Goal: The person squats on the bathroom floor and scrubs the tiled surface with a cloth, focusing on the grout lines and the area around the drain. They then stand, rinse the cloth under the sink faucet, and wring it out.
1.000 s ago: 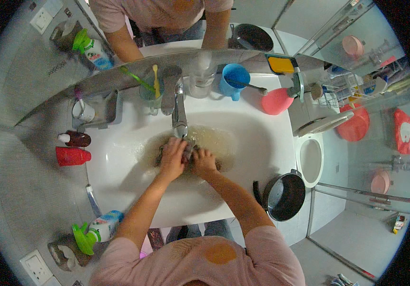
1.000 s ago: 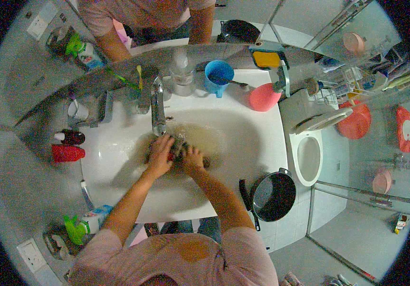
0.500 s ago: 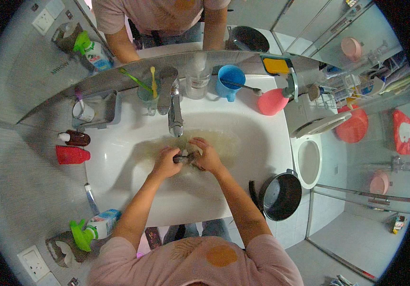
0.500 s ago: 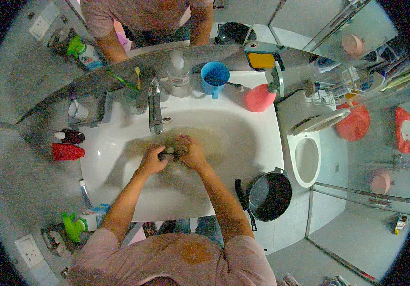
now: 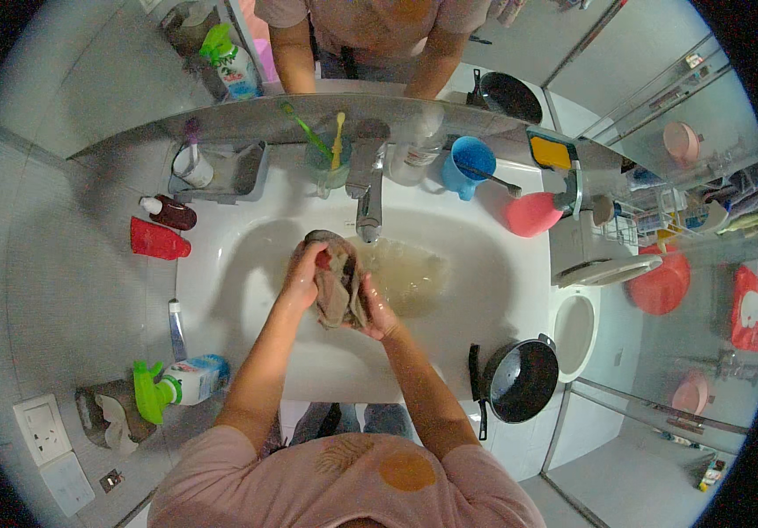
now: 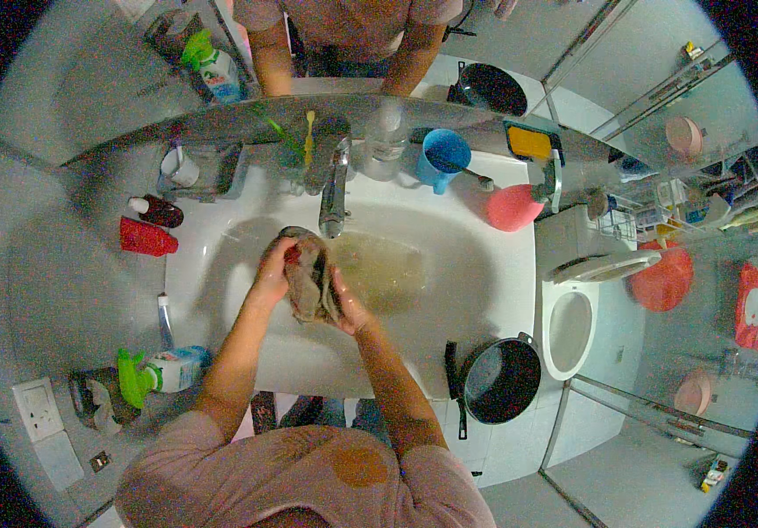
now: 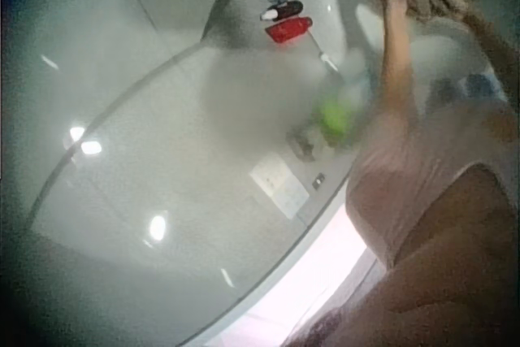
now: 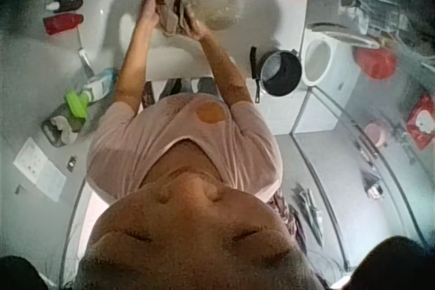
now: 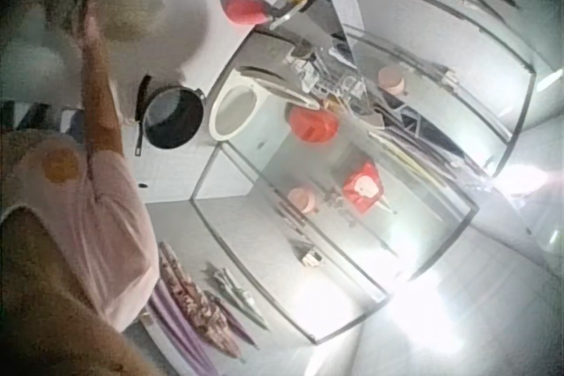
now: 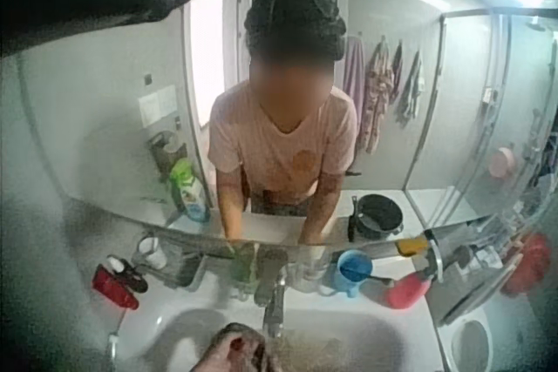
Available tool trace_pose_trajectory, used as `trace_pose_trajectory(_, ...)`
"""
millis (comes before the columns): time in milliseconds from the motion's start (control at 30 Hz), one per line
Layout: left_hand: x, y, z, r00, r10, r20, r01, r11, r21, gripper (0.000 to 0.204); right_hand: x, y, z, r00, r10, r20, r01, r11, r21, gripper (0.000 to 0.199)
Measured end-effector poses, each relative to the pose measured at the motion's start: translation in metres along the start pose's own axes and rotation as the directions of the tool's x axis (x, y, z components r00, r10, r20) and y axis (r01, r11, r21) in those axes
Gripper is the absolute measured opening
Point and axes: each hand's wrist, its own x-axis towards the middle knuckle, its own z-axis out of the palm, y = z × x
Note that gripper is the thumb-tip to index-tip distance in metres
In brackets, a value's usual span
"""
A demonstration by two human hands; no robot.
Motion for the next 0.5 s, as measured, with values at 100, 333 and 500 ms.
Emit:
trace_pose_trajectory(100,0.001,-0.017,0.025,0.995,-0.099,0.012,0.095,0.977,0.189,0.024,0.007,0.014,0.001,0.991,0.073,-0.113,-0.092,0.981,-0.172,0.055)
trace_pose_trajectory(333,0.039,-0.035,-0.137,0.846,-0.109,0.522,0.309,0.898,-0.313,0.056,-0.014,-0.003,0.051,0.931,0.141,0.335,-0.339,0.671,0.659,0.03)
trace_pose_trajectory(500,-0.063,-0.041,0.027,0.699,0.045,0.713,0.463,0.732,-0.5,0.082,-0.051,0.002,0.079,0.946,0.013,0.323,-0.255,0.643,0.722,0.038)
